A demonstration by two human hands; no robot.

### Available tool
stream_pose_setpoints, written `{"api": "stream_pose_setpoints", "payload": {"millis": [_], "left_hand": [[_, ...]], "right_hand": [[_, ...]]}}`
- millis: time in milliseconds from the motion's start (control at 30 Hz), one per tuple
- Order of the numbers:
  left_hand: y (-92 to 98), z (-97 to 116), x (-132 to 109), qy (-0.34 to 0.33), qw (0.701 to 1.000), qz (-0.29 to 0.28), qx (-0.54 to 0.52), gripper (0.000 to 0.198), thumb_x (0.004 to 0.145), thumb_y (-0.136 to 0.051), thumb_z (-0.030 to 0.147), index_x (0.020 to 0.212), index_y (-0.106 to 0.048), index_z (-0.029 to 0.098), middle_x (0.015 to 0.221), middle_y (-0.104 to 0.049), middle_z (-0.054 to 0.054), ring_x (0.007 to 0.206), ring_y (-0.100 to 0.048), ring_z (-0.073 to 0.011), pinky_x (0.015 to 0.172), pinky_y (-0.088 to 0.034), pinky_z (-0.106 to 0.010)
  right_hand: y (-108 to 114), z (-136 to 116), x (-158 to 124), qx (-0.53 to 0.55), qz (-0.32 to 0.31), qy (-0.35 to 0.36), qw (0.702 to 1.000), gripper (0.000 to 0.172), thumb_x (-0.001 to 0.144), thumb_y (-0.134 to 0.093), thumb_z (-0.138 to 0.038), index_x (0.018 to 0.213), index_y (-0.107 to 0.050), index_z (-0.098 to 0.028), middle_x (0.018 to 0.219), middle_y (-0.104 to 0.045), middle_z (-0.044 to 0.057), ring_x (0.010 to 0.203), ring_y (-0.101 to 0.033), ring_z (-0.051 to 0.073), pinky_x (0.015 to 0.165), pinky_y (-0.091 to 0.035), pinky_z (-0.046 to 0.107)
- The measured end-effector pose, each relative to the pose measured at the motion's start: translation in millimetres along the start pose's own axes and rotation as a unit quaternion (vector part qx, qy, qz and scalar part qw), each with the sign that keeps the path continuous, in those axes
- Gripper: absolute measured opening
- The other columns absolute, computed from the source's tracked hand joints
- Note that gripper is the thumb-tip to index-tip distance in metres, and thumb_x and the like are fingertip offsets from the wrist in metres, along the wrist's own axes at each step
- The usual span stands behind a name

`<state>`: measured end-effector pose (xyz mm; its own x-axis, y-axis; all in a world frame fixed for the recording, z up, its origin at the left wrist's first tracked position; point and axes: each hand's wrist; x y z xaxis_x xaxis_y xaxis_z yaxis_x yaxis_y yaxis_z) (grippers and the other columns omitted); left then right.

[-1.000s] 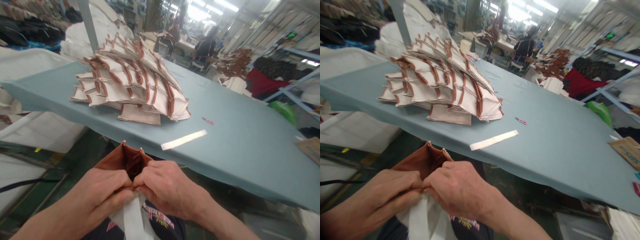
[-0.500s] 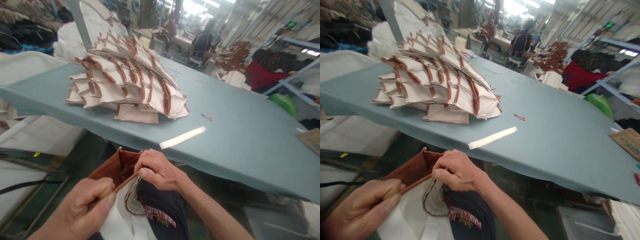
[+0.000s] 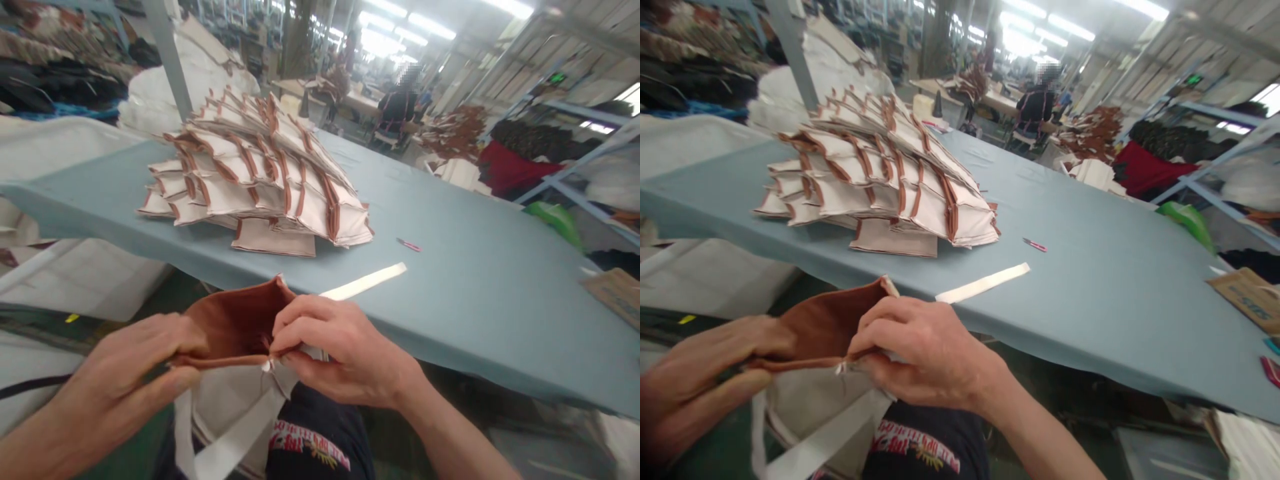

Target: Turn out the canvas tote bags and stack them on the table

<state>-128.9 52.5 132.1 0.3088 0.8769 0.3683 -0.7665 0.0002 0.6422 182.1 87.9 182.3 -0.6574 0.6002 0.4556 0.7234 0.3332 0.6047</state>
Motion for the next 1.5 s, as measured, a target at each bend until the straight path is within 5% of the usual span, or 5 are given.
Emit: {"api": "stream_pose_setpoints", "payload": {"millis": [167, 567, 800, 1233, 1500], "left_hand": [[-3.7, 20.6, 33.8, -0.136, 0.988, -0.069, -0.01, 0.035, 0.101, -0.079, 0.049, 0.133, -0.076, 0.034, 0.127, -0.085, 0.001, 0.125, -0.074, -0.0268, 0.12, -0.047, -0.031], [-20.9, 48.5, 73.5, 0.014, 0.956, -0.259, -0.137, 0.035, 0.104, -0.062, 0.04, 0.078, -0.072, 0.021, 0.066, -0.061, 0.005, 0.059, -0.053, -0.0121, 0.054, -0.038, -0.022], [-29.5, 42.6, 68.5, 0.063, 0.957, -0.244, -0.147, 0.034, 0.1, -0.061, 0.039, 0.075, -0.072, 0.02, 0.068, -0.064, 0.004, 0.062, -0.057, -0.0123, 0.057, -0.044, -0.019], [-32.8, 50.0, 63.9, -0.084, 0.987, -0.133, -0.037, 0.037, 0.101, -0.047, 0.017, 0.065, -0.038, 0.023, 0.056, -0.037, 0.01, 0.048, -0.038, -0.0067, 0.047, -0.029, -0.019], [-15.8, 25.4, 63.6, 0.013, 0.947, -0.293, -0.127, 0.04, 0.115, -0.052, 0.037, 0.078, -0.058, 0.023, 0.074, -0.059, 0.007, 0.066, -0.055, -0.0109, 0.06, -0.043, -0.017]], "right_hand": [[16.2, -9.8, 10.6, 0.005, -0.049, -0.007, 0.999, 0.013, 0.105, -0.065, -0.01, 0.103, -0.074, -0.02, 0.102, -0.078, 0.006, 0.091, -0.074, 0.016, 0.082, -0.056, 0.026], [16.4, 9.2, 2.1, 0.096, -0.083, -0.122, 0.984, 0.011, 0.103, -0.073, -0.022, 0.093, -0.068, -0.021, 0.085, -0.068, -0.003, 0.07, -0.055, 0.012, 0.071, -0.043, 0.024], [-6.3, 31.5, -4.1, 0.254, -0.067, -0.168, 0.95, 0.019, 0.101, -0.077, -0.031, 0.09, -0.066, -0.02, 0.076, -0.058, -0.006, 0.064, -0.047, 0.011, 0.061, -0.037, 0.022], [-13.2, 13.5, -1.8, 0.099, -0.039, -0.127, 0.986, 0.012, 0.102, -0.069, -0.023, 0.092, -0.062, -0.023, 0.086, -0.069, -0.003, 0.076, -0.059, 0.014, 0.076, -0.043, 0.026], [-27.6, 20.1, -0.1, 0.141, -0.006, -0.164, 0.976, 0.046, 0.103, -0.079, -0.056, 0.08, -0.057, -0.022, 0.073, -0.056, -0.008, 0.063, -0.044, 0.01, 0.062, -0.033, 0.024]]}}
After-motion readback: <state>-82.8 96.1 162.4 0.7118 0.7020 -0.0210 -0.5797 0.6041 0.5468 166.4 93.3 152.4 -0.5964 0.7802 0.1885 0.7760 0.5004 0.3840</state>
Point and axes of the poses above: each hand's wrist, its own x-axis towards the middle knuckle, its own y-axis out of the back of the hand, z = x × y
